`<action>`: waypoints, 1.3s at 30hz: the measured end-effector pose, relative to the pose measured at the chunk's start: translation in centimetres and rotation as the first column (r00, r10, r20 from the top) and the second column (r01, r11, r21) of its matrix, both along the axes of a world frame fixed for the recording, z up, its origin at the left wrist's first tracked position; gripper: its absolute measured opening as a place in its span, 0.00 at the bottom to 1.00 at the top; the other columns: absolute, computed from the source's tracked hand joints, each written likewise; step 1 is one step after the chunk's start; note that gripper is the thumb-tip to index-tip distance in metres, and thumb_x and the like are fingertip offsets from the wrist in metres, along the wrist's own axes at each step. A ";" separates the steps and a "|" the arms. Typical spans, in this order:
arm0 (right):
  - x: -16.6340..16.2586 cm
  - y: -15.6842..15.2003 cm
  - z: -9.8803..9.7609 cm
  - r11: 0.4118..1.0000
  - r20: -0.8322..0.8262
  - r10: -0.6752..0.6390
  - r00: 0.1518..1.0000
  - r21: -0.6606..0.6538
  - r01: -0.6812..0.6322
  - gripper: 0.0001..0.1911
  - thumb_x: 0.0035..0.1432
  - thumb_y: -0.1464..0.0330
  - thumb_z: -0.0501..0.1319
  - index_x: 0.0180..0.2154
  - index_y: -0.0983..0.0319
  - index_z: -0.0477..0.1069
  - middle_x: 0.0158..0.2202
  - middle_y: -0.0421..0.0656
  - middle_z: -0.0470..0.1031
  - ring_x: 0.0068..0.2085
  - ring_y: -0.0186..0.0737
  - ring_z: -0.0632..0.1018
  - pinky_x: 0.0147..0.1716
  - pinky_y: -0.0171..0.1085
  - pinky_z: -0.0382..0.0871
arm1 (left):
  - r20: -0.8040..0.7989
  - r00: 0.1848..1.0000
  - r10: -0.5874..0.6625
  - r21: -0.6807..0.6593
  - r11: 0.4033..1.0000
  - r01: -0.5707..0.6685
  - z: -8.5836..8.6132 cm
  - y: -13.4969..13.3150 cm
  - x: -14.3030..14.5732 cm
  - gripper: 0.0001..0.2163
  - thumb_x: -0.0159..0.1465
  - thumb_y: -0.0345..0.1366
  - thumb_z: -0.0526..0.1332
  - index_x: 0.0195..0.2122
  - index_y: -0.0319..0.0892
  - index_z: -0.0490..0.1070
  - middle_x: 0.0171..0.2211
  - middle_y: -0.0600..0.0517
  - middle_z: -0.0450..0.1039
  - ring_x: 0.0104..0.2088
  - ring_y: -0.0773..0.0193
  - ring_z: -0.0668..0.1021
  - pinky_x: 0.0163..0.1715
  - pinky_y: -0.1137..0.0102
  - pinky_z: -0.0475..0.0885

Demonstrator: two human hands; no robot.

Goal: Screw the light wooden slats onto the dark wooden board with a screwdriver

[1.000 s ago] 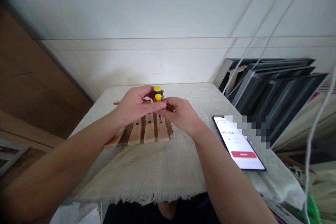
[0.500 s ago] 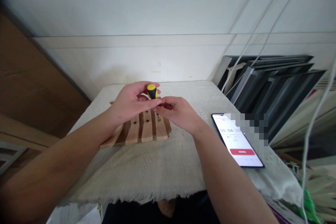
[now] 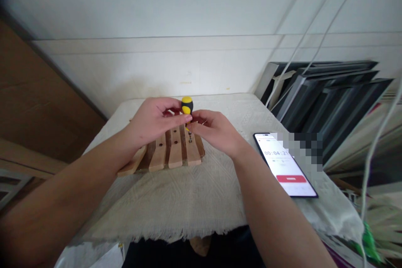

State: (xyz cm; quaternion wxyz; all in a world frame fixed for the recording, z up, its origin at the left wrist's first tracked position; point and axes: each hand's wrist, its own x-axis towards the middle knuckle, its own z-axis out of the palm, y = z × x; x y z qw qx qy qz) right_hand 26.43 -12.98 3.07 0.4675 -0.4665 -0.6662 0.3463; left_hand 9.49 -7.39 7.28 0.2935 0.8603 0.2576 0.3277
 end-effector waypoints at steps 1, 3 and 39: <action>0.0 -0.1 0.1 1.000 0.002 0.023 1.000 0.001 -0.023 0.10 0.56 0.62 0.62 0.36 0.61 0.75 0.36 0.42 0.77 0.39 0.39 0.75 0.40 0.39 0.67 | -0.001 1.000 0.006 -0.002 1.000 -0.006 0.0 0.0 0.0 0.10 0.58 0.40 0.63 0.29 0.37 0.74 0.26 0.52 0.73 0.28 0.69 0.73 0.28 0.73 0.67; 0.1 -0.1 0.2 1.000 0.018 0.025 1.000 -0.002 -0.025 0.10 0.55 0.62 0.62 0.35 0.61 0.76 0.35 0.41 0.77 0.38 0.39 0.75 0.39 0.39 0.66 | 0.015 1.000 0.019 -0.005 1.000 -0.019 0.0 -0.1 0.0 0.09 0.57 0.38 0.63 0.33 0.37 0.74 0.29 0.51 0.75 0.29 0.68 0.74 0.29 0.73 0.68; 0.6 -0.1 0.2 0.999 -0.012 -0.008 1.000 -0.054 0.008 0.10 0.50 0.64 0.66 0.34 0.62 0.73 0.32 0.40 0.74 0.34 0.36 0.73 0.35 0.38 0.67 | -0.141 0.986 -0.090 0.130 0.986 0.109 -0.1 -0.4 0.4 0.10 0.62 0.34 0.60 0.24 0.39 0.70 0.28 0.52 0.68 0.32 0.66 0.71 0.30 0.71 0.65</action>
